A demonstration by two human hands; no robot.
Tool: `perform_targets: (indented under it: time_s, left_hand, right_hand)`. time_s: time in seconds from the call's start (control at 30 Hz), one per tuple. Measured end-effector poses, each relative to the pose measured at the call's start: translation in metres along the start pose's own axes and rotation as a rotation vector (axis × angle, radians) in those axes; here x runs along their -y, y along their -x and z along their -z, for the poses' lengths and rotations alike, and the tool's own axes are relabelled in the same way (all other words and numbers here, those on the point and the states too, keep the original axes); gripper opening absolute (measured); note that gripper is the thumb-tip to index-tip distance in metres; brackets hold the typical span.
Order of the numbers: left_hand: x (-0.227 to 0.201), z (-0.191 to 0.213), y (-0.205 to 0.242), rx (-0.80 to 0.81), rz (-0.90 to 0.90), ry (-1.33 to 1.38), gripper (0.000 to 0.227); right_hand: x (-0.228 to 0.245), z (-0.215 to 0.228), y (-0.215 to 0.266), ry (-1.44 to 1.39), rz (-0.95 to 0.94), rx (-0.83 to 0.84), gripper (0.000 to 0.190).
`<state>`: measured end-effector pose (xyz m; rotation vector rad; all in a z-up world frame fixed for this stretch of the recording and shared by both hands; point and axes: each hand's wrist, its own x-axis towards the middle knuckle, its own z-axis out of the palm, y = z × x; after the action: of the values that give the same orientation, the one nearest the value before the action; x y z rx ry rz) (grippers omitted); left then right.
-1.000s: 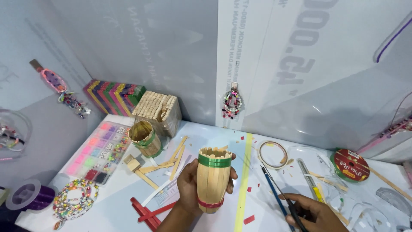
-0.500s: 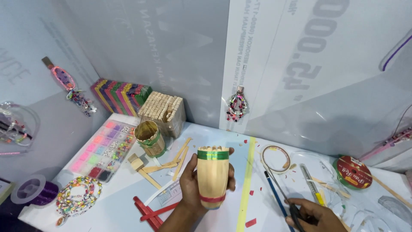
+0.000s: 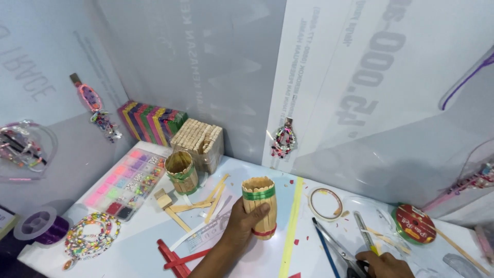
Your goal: Assembling a decorative structure by gluing thin wooden sticks onto a cylindrical base.
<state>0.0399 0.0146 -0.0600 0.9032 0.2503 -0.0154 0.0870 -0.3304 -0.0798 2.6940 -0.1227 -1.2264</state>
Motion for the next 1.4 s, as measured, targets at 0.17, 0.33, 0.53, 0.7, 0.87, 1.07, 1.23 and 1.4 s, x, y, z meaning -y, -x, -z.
perform_targets:
  time_s: [0.17, 0.33, 0.53, 0.7, 0.87, 1.07, 1.23, 1.4]
  left_hand:
    - [-0.016, -0.012, 0.013, -0.051, 0.057, -0.243, 0.059]
    - [-0.012, -0.014, 0.014, 0.112, -0.003, -0.341, 0.087]
    - [-0.01, -0.017, 0.019, 0.223, 0.068, -0.272, 0.079]
    - [-0.009, -0.014, 0.023, 0.407, 0.076, -0.391, 0.087]
    - [-0.016, -0.016, 0.034, 0.593, 0.097, -0.272, 0.092]
    - [0.011, 0.002, 0.018, 0.685, 0.208, 0.071, 0.083]
    - [0.028, 0.013, 0.011, 0.708, 0.266, 0.252, 0.074]
    - [0.011, -0.001, 0.013, 0.581, -0.127, -0.115, 0.085]
  right_hand:
    - [0.005, 0.003, 0.037, -0.053, -0.008, -0.065, 0.057]
    - [0.002, -0.006, 0.054, -0.391, -0.019, -0.083, 0.056]
    - [0.015, -0.003, 0.069, -0.841, 0.262, -0.544, 0.026]
    - [0.063, 0.049, 0.122, -0.846, 0.917, -0.766, 0.039]
    - [0.096, 0.074, 0.119, -0.702, 1.178, -0.752, 0.026]
    - [0.105, 0.084, 0.118, -0.696, 1.347, -0.609, 0.014]
    - [0.106, 0.093, 0.127, -0.618, 1.357, -0.505, 0.016]
    - [0.104, 0.094, 0.123, -0.606, 1.273, -0.501, 0.016]
